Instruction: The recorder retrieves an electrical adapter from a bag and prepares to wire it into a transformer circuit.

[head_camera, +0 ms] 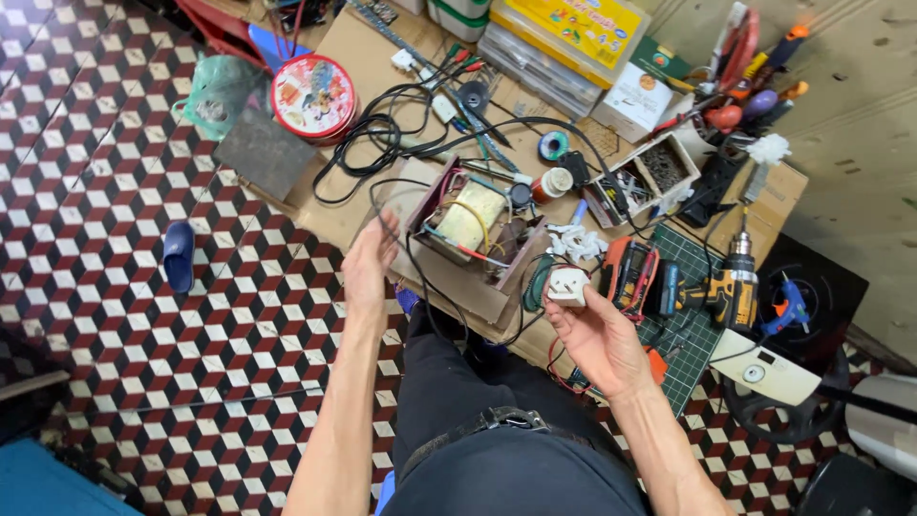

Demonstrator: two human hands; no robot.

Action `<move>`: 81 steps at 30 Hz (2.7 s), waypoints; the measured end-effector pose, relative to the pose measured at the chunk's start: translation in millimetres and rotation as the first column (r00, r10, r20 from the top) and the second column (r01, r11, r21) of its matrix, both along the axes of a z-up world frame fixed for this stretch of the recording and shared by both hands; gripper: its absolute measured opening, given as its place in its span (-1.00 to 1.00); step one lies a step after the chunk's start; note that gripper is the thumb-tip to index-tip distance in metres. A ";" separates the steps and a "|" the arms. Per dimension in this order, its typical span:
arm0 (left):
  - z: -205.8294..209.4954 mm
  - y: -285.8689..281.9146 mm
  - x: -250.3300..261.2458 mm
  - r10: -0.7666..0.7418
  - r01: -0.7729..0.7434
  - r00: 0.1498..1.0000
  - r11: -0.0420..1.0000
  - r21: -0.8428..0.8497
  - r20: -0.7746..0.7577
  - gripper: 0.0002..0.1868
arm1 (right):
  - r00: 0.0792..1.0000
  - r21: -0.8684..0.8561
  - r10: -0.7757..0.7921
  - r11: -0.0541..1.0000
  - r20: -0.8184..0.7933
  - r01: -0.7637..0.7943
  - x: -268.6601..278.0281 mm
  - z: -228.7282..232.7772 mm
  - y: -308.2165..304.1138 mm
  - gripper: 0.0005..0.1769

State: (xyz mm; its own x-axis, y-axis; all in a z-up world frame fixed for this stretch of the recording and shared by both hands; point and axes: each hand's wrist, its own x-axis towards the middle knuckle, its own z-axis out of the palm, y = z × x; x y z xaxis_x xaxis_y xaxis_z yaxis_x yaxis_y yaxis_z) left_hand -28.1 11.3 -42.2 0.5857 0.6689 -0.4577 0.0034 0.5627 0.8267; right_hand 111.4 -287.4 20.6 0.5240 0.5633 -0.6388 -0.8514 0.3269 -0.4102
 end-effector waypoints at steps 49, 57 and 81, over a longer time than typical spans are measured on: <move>195.6 -162.4 45.8 -0.278 0.217 0.957 0.503 0.836 -0.082 -0.82 | 0.982 0.359 -0.006 0.931 0.188 -0.064 4.0 74.3 -5.2 -0.28; 196.3 -166.3 45.0 -0.277 0.196 0.959 0.518 0.833 -0.054 -0.82 | 0.977 0.341 -0.017 0.938 0.211 -0.057 3.8 70.9 -9.6 -0.29; 163.6 -177.6 30.6 -0.287 0.323 0.916 0.942 -0.089 0.281 -0.66 | 0.420 -0.270 0.216 0.960 0.882 0.073 -26.6 107.6 -24.3 -0.39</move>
